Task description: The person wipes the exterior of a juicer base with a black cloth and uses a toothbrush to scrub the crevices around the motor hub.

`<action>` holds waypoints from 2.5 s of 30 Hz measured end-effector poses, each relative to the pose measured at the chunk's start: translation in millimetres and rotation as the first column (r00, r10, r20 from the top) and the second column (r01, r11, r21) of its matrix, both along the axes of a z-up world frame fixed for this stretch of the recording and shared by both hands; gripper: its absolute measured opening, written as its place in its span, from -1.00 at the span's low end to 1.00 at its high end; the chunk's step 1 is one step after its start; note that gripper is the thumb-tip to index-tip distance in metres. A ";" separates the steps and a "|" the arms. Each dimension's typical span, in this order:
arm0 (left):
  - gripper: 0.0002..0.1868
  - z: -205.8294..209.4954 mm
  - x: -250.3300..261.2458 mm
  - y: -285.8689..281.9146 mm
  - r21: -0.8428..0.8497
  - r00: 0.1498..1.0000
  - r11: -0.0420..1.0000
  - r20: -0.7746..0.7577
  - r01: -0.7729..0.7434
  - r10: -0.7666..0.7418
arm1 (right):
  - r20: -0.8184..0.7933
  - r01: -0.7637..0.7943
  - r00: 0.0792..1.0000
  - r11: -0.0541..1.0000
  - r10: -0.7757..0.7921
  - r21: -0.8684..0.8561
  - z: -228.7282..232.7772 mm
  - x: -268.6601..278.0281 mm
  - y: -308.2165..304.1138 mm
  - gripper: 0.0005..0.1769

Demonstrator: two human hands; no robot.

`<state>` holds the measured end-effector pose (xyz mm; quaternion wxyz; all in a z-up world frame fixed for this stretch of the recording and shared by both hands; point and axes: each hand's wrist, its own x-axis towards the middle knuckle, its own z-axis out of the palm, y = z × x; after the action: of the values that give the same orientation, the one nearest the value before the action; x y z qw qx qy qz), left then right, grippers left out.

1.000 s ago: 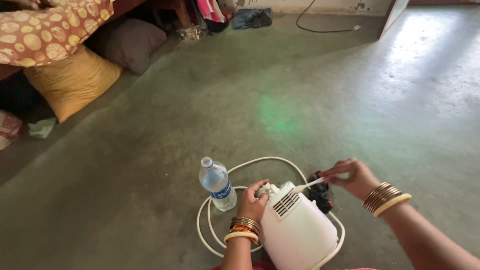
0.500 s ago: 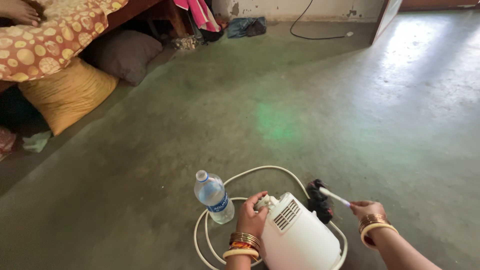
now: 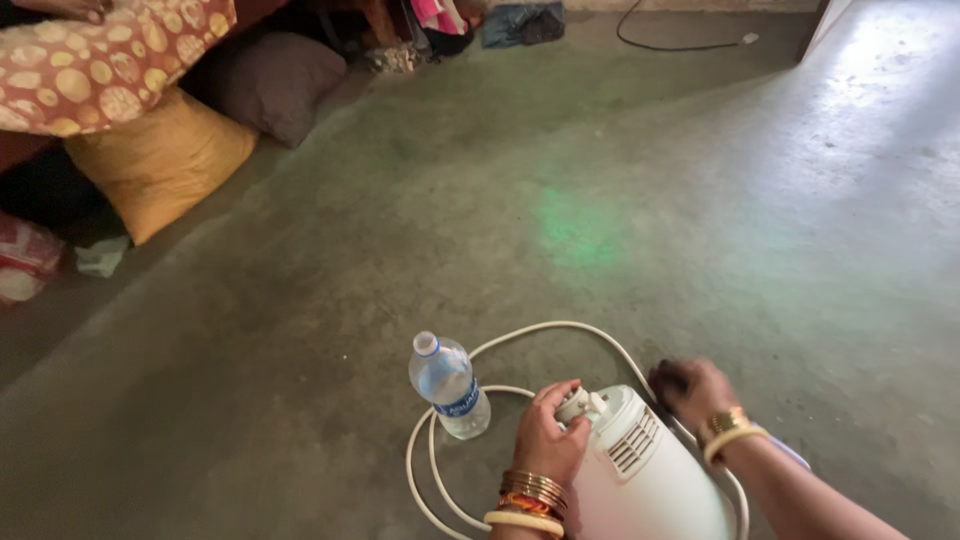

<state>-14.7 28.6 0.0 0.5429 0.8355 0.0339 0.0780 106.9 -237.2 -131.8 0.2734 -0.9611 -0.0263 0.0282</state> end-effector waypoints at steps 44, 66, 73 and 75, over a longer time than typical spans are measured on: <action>-0.66 4.9 -19.9 -62.6 0.232 0.994 0.966 0.012 -0.113 0.113 | 0.444 -0.248 0.895 0.793 -0.032 0.557 145.4 -234.0 -14.6 -0.63; -0.66 7.2 -19.8 -64.2 0.241 0.989 0.960 0.056 -0.144 0.135 | 0.532 -0.318 0.745 0.916 0.402 -0.246 115.9 -238.4 22.4 -0.16; -0.54 28.7 -22.1 -60.7 0.282 0.993 0.953 0.049 -0.113 0.104 | 0.201 0.034 0.975 0.965 -0.089 0.260 106.0 -222.2 -5.7 -0.42; -0.44 38.0 -25.2 -61.4 0.309 0.996 0.948 0.054 -0.082 0.068 | -0.029 0.204 0.976 0.868 -0.215 0.453 108.9 -211.5 -7.3 -0.50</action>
<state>-39.9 -32.8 38.0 0.4021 0.9067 0.0412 0.1209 -104.6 -244.5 -22.8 0.4910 -0.8682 0.0691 -0.0194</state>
